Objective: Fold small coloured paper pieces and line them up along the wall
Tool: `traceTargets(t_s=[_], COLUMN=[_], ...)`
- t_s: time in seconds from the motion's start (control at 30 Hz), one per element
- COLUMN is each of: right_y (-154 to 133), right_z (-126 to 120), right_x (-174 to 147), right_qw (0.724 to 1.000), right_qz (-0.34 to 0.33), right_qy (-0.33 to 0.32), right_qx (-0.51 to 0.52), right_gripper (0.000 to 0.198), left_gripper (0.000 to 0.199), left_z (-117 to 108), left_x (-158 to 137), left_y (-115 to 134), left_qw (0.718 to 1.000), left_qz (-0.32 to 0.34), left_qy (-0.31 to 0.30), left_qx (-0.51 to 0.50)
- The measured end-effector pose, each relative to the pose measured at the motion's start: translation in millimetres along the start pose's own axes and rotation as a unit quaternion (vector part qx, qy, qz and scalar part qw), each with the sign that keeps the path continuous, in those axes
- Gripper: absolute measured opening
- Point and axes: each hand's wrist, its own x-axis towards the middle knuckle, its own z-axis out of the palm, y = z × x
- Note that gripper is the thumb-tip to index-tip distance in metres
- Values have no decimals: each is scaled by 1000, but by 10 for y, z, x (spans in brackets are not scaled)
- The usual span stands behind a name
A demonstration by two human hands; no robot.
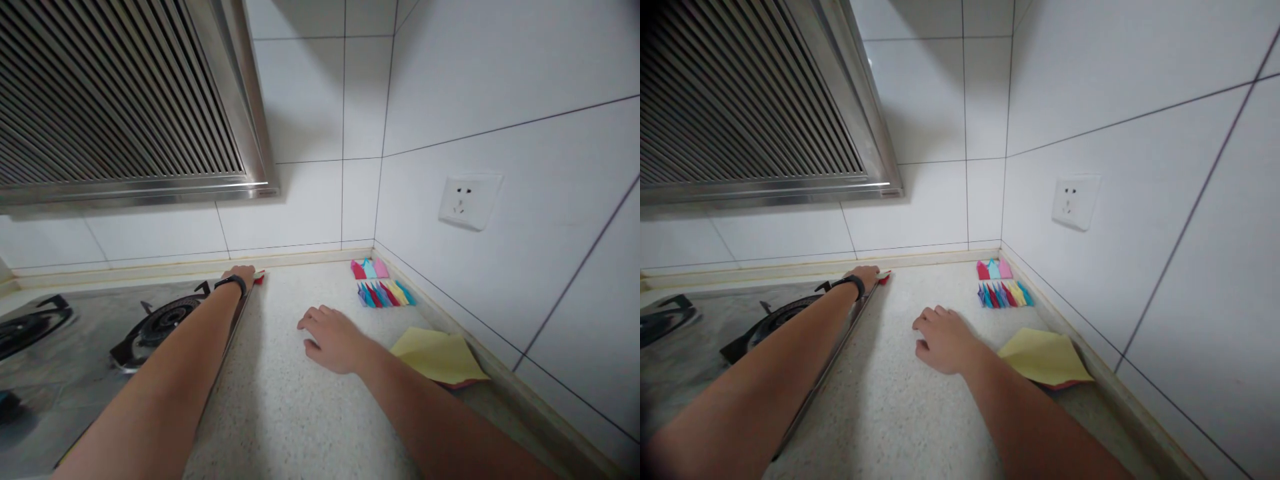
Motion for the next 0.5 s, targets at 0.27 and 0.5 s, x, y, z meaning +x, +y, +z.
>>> traceTargets(t_s=[0.27, 0.5], right_y=[-8, -29], right_z=[7, 20], right_x=[-9, 18], right_qw=[1000, 999], right_qz=[9, 44], right_qy=[5, 11], right_qx=[-5, -9], right_gripper=[31, 26], left_gripper=[32, 36], left_z=[-84, -414], left_x=[-190, -938], left_y=[300, 862], left_qw=[994, 932], left_qz=[66, 189], left_qy=[49, 121], left_qx=[-73, -284])
